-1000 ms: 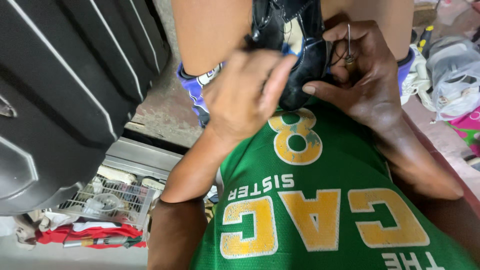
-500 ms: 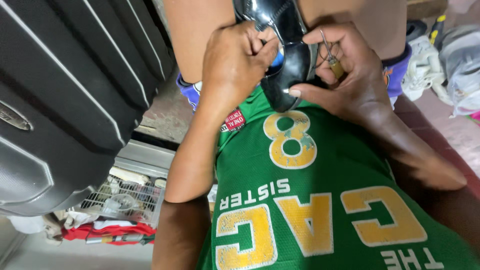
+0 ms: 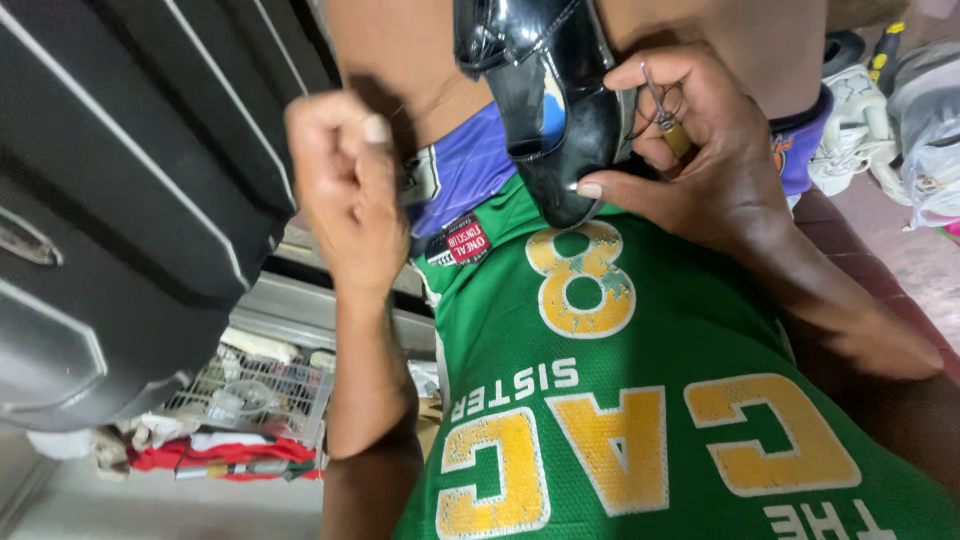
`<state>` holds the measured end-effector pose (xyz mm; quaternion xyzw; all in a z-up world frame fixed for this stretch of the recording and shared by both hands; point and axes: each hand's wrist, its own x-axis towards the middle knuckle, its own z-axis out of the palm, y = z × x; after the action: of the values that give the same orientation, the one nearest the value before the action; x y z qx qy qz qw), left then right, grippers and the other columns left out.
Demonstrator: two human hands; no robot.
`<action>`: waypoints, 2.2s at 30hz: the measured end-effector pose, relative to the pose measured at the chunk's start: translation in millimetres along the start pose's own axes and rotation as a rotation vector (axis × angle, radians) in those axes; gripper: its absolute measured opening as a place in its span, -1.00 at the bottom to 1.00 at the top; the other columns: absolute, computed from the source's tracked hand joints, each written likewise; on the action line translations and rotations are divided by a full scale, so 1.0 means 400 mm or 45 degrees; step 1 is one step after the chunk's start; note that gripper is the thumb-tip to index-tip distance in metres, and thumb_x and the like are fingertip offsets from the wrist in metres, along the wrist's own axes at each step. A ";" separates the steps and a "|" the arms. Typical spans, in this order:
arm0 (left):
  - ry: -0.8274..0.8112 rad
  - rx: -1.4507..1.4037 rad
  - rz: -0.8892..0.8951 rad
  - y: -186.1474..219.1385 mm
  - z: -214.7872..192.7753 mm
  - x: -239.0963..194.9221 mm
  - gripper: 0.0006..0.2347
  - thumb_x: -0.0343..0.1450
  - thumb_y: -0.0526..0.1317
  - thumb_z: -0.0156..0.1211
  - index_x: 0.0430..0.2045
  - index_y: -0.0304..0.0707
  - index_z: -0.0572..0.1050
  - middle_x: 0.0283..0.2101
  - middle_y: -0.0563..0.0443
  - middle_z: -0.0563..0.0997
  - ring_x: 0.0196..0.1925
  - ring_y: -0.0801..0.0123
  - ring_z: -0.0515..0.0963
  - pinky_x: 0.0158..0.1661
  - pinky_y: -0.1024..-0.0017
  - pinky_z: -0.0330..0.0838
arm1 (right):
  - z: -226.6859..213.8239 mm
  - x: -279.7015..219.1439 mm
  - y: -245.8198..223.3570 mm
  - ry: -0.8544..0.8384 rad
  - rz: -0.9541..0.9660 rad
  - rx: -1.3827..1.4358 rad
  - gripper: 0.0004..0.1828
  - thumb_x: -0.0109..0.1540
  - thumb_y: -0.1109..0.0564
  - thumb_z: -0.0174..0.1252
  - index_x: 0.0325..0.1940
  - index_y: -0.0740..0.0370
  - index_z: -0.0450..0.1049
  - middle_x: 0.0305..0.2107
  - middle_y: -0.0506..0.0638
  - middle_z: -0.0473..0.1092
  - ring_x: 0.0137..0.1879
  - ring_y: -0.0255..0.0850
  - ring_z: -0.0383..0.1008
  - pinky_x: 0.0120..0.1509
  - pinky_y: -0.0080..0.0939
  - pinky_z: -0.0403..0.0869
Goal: The person is sewing a black shoe using a needle and thread. They repeatedly push the needle through the shoe's sole and pull the thread to stitch it.
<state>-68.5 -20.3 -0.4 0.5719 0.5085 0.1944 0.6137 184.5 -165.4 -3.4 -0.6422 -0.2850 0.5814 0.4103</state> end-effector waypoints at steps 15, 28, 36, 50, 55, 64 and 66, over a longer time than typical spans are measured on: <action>0.126 1.085 0.579 0.073 -0.004 -0.007 -0.77 0.59 -0.36 0.07 0.15 -0.33 0.38 0.20 -0.29 0.40 0.17 -0.04 0.55 -0.08 0.43 0.57 | 0.001 -0.005 -0.007 -0.015 0.049 0.056 -0.34 0.19 0.34 0.48 0.25 0.25 0.26 -0.13 -0.18 0.25 -0.08 -0.54 0.24 -0.06 -0.52 0.32; -0.350 0.885 0.473 0.038 0.054 0.026 -0.73 0.47 -0.18 0.42 -0.45 -0.27 0.39 -0.36 -0.07 0.45 -0.29 0.07 0.52 -0.29 0.22 0.39 | -0.002 0.005 -0.017 -0.039 -0.029 0.020 -0.32 0.18 0.29 0.50 0.26 0.26 0.28 -0.40 -0.23 0.16 -0.40 -0.52 0.03 -0.29 -0.48 0.07; -0.286 0.231 0.292 0.025 0.005 0.016 -0.67 0.51 -0.26 0.30 -0.54 -0.29 0.22 -0.46 0.05 0.26 -0.43 0.40 0.28 -0.38 0.42 0.14 | -0.011 0.005 0.006 -0.055 -0.095 -0.083 -0.32 0.16 0.27 0.53 0.25 0.27 0.29 -0.46 -0.21 0.15 -0.45 -0.49 0.04 -0.29 -0.43 0.08; 0.379 1.111 0.316 -0.060 -0.073 0.044 -0.63 0.58 -0.34 0.33 -0.57 -0.39 0.24 -0.48 -0.07 0.27 -0.41 0.29 0.23 -0.39 0.35 0.06 | -0.008 0.006 -0.006 -0.049 -0.097 -0.144 -0.32 0.15 0.25 0.52 0.26 0.22 0.31 -0.58 -0.19 0.08 -0.42 -0.46 0.06 -0.29 -0.41 0.11; -0.171 0.816 0.567 0.047 0.051 0.038 -0.94 0.59 -0.37 0.11 -0.17 -0.32 0.54 -0.04 -0.12 0.56 0.00 0.11 0.61 0.02 0.27 0.53 | -0.016 0.006 -0.034 -0.043 -0.066 -0.246 -0.30 0.19 0.16 0.49 0.32 0.22 0.30 -0.57 -0.14 0.11 -0.42 -0.40 0.11 -0.30 -0.36 0.16; -0.957 0.645 0.238 0.105 0.150 0.152 -0.89 0.48 -0.31 0.31 -0.35 -0.35 0.49 -0.41 -0.11 0.48 -0.39 0.10 0.54 -0.28 0.23 0.40 | -0.165 -0.049 -0.089 -0.442 0.459 -1.258 -0.06 0.20 -0.12 0.35 0.59 -0.03 0.09 -0.24 0.05 0.56 -0.21 -0.10 0.61 -0.18 -0.10 0.55; -0.984 0.625 0.209 0.103 0.138 0.154 -0.87 0.48 -0.31 0.31 -0.38 -0.37 0.47 -0.45 -0.10 0.44 -0.46 0.14 0.48 -0.32 0.25 0.36 | -0.171 -0.042 -0.104 -0.369 0.410 -1.305 -0.24 0.29 -0.04 0.26 0.55 -0.04 0.16 -0.10 0.02 0.54 -0.18 -0.09 0.61 -0.14 -0.10 0.56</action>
<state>17.5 13.4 2.3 0.7690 0.2264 -0.1112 0.5874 253.3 -172.2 39.9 -0.7085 -0.4832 0.5060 -0.0920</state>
